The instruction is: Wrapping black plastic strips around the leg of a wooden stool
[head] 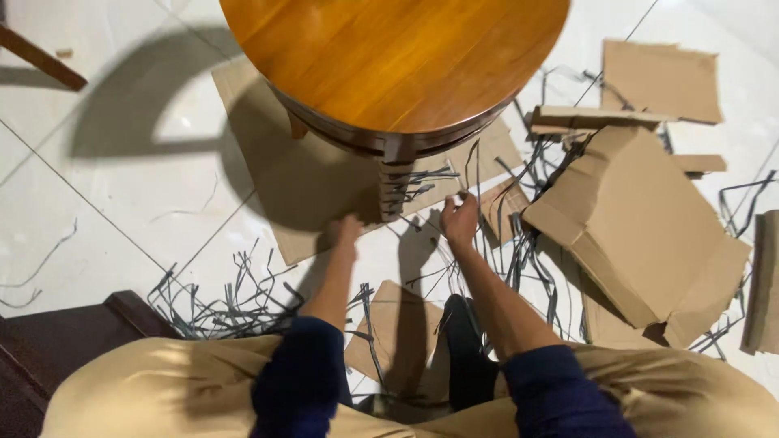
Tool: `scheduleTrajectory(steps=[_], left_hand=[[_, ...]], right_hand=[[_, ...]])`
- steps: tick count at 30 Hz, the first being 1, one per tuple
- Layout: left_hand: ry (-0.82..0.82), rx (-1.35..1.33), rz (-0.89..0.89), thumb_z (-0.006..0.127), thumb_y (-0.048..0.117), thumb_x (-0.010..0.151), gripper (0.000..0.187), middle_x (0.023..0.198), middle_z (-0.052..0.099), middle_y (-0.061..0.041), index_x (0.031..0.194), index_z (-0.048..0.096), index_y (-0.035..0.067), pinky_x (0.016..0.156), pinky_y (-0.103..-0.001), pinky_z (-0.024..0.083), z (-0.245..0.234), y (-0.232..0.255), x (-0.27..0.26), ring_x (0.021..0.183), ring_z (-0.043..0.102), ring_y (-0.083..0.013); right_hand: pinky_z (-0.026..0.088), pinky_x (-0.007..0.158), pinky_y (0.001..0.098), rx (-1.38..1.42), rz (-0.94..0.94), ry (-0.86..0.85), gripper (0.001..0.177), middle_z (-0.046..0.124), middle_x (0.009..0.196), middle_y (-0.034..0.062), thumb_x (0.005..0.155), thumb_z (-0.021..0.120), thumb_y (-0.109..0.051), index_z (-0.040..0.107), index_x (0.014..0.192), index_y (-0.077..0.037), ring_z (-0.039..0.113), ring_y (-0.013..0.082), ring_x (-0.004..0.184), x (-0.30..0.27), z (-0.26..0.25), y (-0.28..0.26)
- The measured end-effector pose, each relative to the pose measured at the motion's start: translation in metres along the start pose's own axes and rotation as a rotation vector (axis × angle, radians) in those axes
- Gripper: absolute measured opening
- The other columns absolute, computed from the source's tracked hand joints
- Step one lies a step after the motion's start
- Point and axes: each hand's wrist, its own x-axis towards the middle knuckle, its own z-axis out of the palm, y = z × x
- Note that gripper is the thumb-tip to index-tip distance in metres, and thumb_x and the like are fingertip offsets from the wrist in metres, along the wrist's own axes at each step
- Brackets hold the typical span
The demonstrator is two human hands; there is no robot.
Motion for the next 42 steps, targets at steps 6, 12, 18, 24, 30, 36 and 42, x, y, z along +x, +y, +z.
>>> scheduleTrajectory(steps=[6, 12, 18, 24, 30, 36, 42], left_hand=[[0.347, -0.075, 0.162, 0.059, 0.064, 0.096, 0.070, 0.148, 0.056, -0.008, 0.152, 0.043, 0.025, 0.109, -0.045, 0.052, -0.071, 0.274, -0.080, 0.135, 0.057, -0.0279], [-0.019, -0.221, 1.137, 0.047, 0.073, 0.088, 0.075, 0.105, 0.058, -0.009, 0.117, 0.056, 0.005, 0.103, -0.042, 0.058, -0.119, 0.496, -0.164, 0.103, 0.065, -0.0216], [0.015, -0.195, 1.241, 0.051, 0.064, 0.091, 0.067, 0.107, 0.058, -0.011, 0.120, 0.054, 0.004, 0.102, -0.043, 0.057, -0.137, 0.519, -0.204, 0.103, 0.065, -0.0233], [0.040, -0.127, 1.297, 0.054, 0.055, 0.095, 0.060, 0.108, 0.058, -0.013, 0.122, 0.053, 0.002, 0.101, -0.043, 0.056, -0.152, 0.508, -0.182, 0.103, 0.064, -0.0249], [0.035, -0.048, 1.336, 0.058, 0.046, 0.099, 0.053, 0.110, 0.058, -0.015, 0.124, 0.051, 0.000, 0.099, -0.043, 0.056, -0.153, 0.482, -0.170, 0.103, 0.064, -0.0265], [0.011, 0.034, 1.396, 0.061, 0.037, 0.103, 0.047, 0.112, 0.058, -0.017, 0.127, 0.049, -0.001, 0.098, -0.044, 0.055, -0.147, 0.467, -0.180, 0.103, 0.064, -0.0282], [-0.013, 0.119, 1.508, 0.065, 0.028, 0.107, 0.042, 0.113, 0.058, -0.019, 0.129, 0.047, -0.003, 0.097, -0.044, 0.054, -0.134, 0.486, -0.216, 0.103, 0.063, -0.0298]], right_hand=[[0.048, 0.104, 0.0626, 0.116, -0.227, 0.154, 0.042, 0.064, 0.126, 0.0316, 0.102, 0.055, -0.031, 0.055, 0.132, -0.001, 0.062, 0.0520, 0.118, 0.085, -0.104, -0.106], [0.061, 0.084, 0.0409, 0.278, -0.306, 0.103, 0.067, 0.063, 0.109, 0.0169, 0.103, 0.022, -0.052, 0.051, 0.123, 0.005, 0.067, 0.0254, 0.095, 0.043, -0.192, -0.252], [0.034, 0.116, 0.0649, 0.371, -0.155, -0.079, 0.085, 0.036, 0.150, 0.0448, 0.108, 0.037, -0.061, 0.012, 0.156, 0.005, 0.039, 0.0567, 0.141, -0.055, -0.167, -0.281], [0.036, 0.118, 0.0611, 0.327, -0.174, 0.036, 0.086, 0.032, 0.155, 0.0439, 0.109, 0.041, -0.059, 0.008, 0.161, 0.001, 0.040, 0.0557, 0.141, -0.065, -0.152, -0.278], [0.024, 0.122, 0.0641, 0.352, -0.177, 0.065, 0.085, 0.015, 0.164, 0.0380, 0.112, 0.038, -0.061, 0.004, 0.163, -0.002, 0.022, 0.0515, 0.152, -0.051, -0.146, -0.269], [0.020, 0.128, 0.0585, 0.444, -0.322, 0.091, 0.083, 0.021, 0.163, 0.0369, 0.113, 0.046, -0.057, 0.015, 0.160, 0.004, 0.021, 0.0521, 0.153, 0.005, -0.141, -0.263], [0.038, 0.118, 0.0619, 0.657, -0.539, -0.058, 0.059, 0.043, 0.152, 0.0308, 0.109, 0.038, -0.044, 0.031, 0.152, -0.004, 0.043, 0.0506, 0.141, 0.105, -0.143, -0.256]])
